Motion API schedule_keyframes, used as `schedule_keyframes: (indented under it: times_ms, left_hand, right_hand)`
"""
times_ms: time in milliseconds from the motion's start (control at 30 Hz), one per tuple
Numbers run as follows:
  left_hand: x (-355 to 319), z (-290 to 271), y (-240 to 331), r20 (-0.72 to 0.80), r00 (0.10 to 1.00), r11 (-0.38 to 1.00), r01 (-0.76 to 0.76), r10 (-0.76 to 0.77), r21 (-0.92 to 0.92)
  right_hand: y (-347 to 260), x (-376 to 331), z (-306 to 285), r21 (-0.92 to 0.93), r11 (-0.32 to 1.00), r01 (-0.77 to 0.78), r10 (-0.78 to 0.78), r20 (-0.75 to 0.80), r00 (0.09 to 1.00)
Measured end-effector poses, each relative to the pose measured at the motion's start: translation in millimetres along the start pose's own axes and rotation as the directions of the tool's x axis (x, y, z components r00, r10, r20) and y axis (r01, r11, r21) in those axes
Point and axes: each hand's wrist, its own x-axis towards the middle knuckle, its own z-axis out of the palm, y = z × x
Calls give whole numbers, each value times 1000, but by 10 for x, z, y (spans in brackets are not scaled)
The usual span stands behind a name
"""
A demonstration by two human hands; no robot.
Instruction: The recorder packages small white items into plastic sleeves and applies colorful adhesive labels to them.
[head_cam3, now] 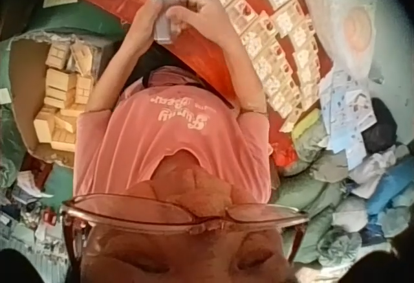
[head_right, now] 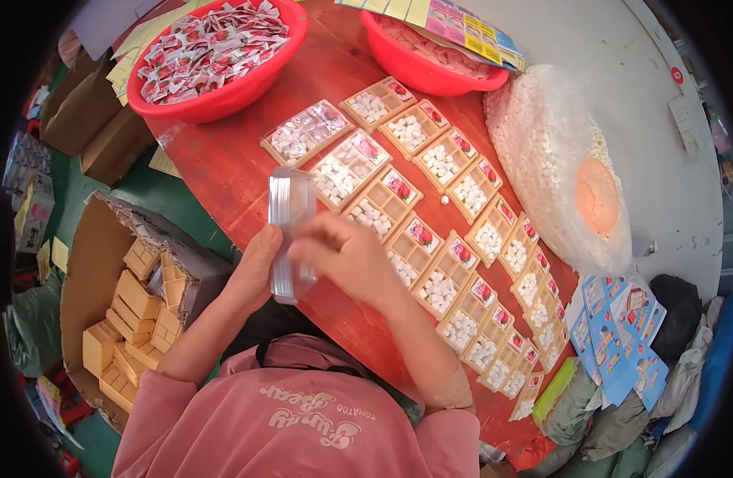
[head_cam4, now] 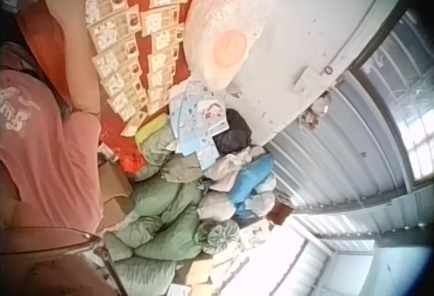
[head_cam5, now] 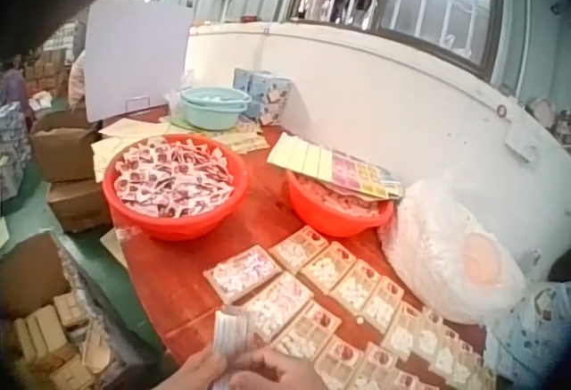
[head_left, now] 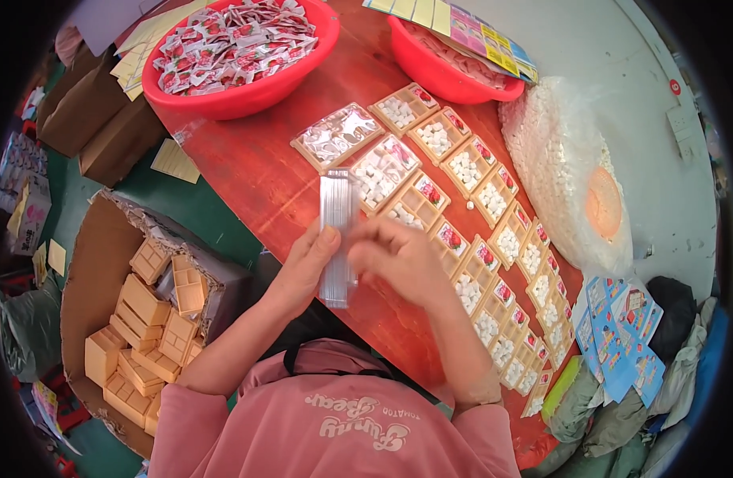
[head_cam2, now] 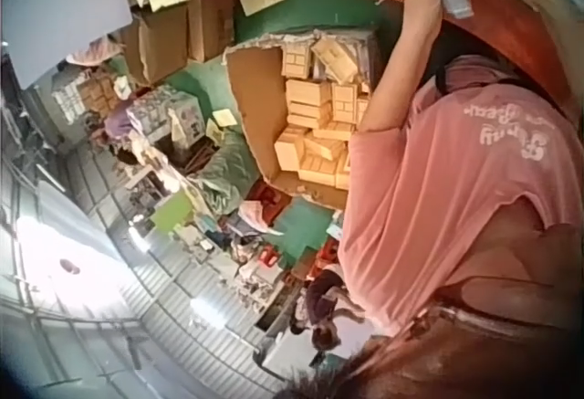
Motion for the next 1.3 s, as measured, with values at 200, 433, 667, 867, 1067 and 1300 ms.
schedule_keyframes:
  times_ms: [200, 433, 667, 867, 1067, 1300]
  left_hand:
    - [-89, 88, -58, 151, 988, 999, 35, -35, 6]
    - [-85, 189, -87, 295, 954, 996, 70, -50, -58]
    - [-15, 310, -56, 332, 942, 997, 68, -55, -29]
    - [6, 307, -82, 309, 947, 996, 85, -87, 21]
    - [17, 280, -92, 342, 936, 996, 83, -84, 17]
    - [92, 334, 24, 78, 984, 948, -178, 163, 264]
  right_hand:
    - [-40, -279, 67, 454, 866, -210, 214, 44, 976]
    - [87, -368, 12, 669, 713, -212, 186, 111, 976]
    - [84, -432, -58, 678, 718, -158, 172, 47, 984]
    - [68, -454, -112, 670, 732, -124, 145, 25, 989]
    - [34, -457, -94, 708, 692, -141, 165, 35, 986]
    - [-86, -435, -146, 410, 908, -84, 193, -232, 954]
